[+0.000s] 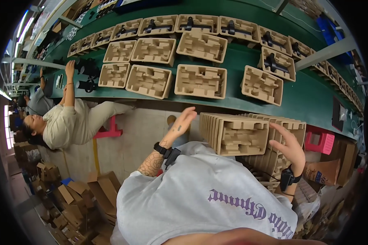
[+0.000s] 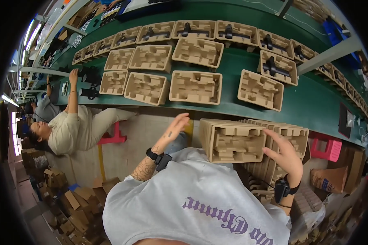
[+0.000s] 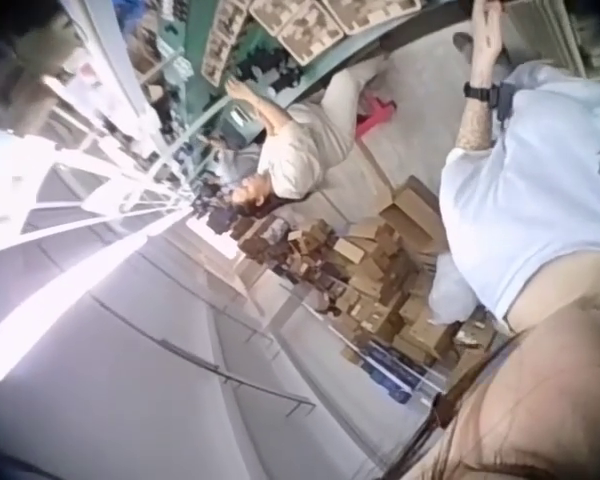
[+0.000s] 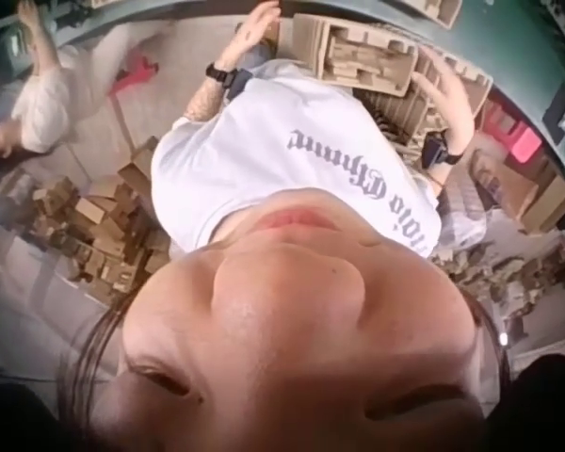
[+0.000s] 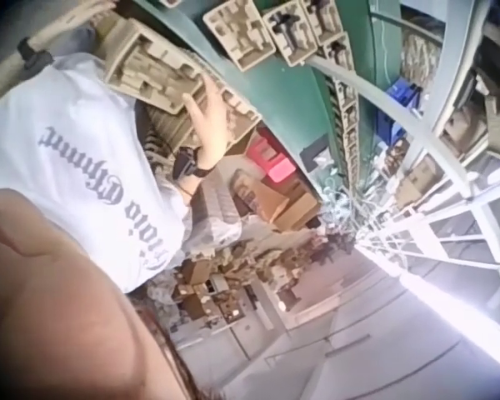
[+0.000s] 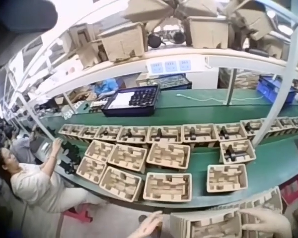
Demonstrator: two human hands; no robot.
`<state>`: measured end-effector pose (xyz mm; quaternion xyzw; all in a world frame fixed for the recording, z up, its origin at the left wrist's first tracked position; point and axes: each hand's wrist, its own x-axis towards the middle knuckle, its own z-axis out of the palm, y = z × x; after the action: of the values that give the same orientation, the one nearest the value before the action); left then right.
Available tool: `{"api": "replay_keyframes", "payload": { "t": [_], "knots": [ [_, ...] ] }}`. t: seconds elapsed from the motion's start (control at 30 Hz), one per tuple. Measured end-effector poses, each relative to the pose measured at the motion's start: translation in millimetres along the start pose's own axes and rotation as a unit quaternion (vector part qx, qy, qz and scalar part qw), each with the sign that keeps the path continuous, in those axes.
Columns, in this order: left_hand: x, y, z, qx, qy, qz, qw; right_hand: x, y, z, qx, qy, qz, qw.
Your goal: The person places black devices into cardboard trays, stacks the filled trays, and then moves a stack of empty trays.
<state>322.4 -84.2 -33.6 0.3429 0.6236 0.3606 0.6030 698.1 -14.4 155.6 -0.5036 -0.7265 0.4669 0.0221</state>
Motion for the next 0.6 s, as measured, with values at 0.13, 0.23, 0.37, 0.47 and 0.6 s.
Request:
{"api": "replay_keyframes", "payload": {
  "t": [0.13,0.23,0.37,0.47,0.6],
  "knots": [
    [-6.0,-22.8,-16.9,0.092,-0.088,0.023,0.992,-16.0,8.4,51.0,-0.178,0.196,0.128,0.956],
    [-15.1,-11.9,-38.0,0.118,-0.14,0.033,0.983,-26.8,-7.0,99.6,0.043,0.297,0.233,0.925],
    [-37.0,-31.7,-91.4,0.083,-0.158,0.041,0.983,-21.0,-8.2,201.8,0.192,0.625,0.103,0.75],
    [-49.1,-68.2,-140.2,0.102,-0.085,-0.011,0.991,-23.7,-28.0,260.0,0.276,0.664,0.175,0.673],
    [-65.9,-104.2,-207.6,0.095,-0.072,-0.049,0.992,-4.0,-78.4,289.2,0.165,0.693,0.098,0.695]
  ]
}}
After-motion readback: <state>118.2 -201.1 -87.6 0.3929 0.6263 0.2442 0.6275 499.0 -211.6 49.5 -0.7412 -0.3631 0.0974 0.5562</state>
